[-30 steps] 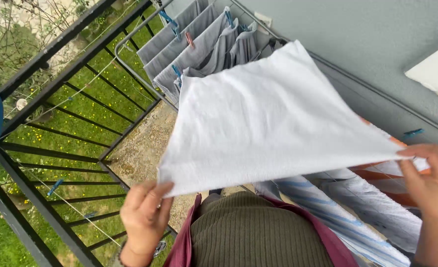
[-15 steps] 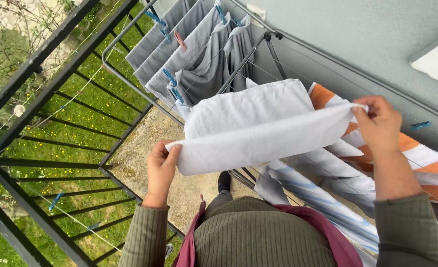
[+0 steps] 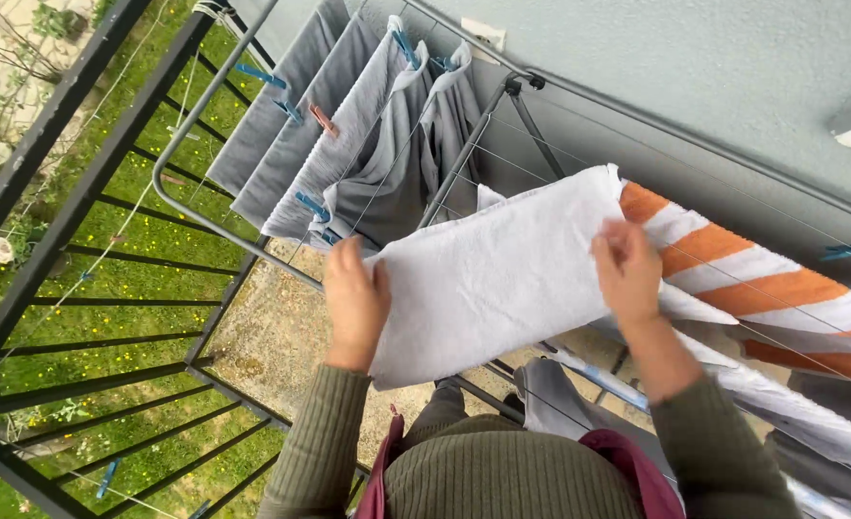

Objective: The person folds items of clothing by hand, including a pink cloth and several white towels, and places them into a blue plastic basin while standing on a balcony.

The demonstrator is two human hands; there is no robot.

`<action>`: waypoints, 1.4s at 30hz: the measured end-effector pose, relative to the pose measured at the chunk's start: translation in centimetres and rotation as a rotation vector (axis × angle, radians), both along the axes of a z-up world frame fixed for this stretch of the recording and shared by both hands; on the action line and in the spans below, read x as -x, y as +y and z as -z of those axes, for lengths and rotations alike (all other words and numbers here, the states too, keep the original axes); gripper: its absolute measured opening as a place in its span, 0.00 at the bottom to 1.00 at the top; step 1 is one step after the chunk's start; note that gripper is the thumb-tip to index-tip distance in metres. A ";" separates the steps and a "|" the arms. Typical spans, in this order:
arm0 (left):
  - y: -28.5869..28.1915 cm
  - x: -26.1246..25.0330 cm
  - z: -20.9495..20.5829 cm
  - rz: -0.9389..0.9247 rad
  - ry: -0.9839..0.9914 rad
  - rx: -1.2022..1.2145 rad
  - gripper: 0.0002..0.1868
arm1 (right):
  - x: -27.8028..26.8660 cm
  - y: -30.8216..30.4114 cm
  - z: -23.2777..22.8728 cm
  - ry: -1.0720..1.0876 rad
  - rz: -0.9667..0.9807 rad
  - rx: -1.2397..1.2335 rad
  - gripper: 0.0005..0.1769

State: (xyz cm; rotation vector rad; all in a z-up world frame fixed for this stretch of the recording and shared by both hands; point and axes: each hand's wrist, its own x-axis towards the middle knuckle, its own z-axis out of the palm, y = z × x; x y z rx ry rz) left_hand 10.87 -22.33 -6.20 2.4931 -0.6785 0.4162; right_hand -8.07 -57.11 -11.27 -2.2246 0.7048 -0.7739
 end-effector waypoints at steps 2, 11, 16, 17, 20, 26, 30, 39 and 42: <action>-3.5 -1.3 2.7 0.155 0.076 -0.076 0.25 | 4.3 5.2 -2.2 0.154 0.046 -0.454 0.13; -16.2 -4.2 8.1 0.427 0.182 -0.442 0.34 | 10.3 12.9 4.6 0.164 0.156 -1.516 0.24; -18.5 -4.4 8.4 0.466 0.328 -0.571 0.44 | 8.5 13.5 5.4 0.168 0.164 -1.578 0.22; -19.1 -4.9 9.6 0.446 0.336 -0.585 0.39 | 8.3 13.4 6.3 0.151 0.176 -1.641 0.17; -19.9 -5.8 11.5 0.470 0.404 -0.536 0.30 | 7.7 13.6 8.6 0.107 0.218 -1.664 0.14; -17.5 -4.9 1.3 0.421 0.656 -0.171 0.23 | 7.4 13.9 -1.1 -0.062 0.245 -1.367 0.14; -17.4 -7.8 -3.5 0.245 0.694 0.317 0.28 | 3.9 9.4 -11.1 -0.281 0.240 -1.113 0.17; -13.2 -8.5 -20.4 0.368 0.451 1.014 0.14 | -6.6 3.1 -19.8 -0.528 -0.026 -0.719 0.13; -8.0 -5.2 -19.5 0.256 0.420 0.815 0.16 | -6.6 6.4 -17.3 -0.286 0.019 -0.711 0.21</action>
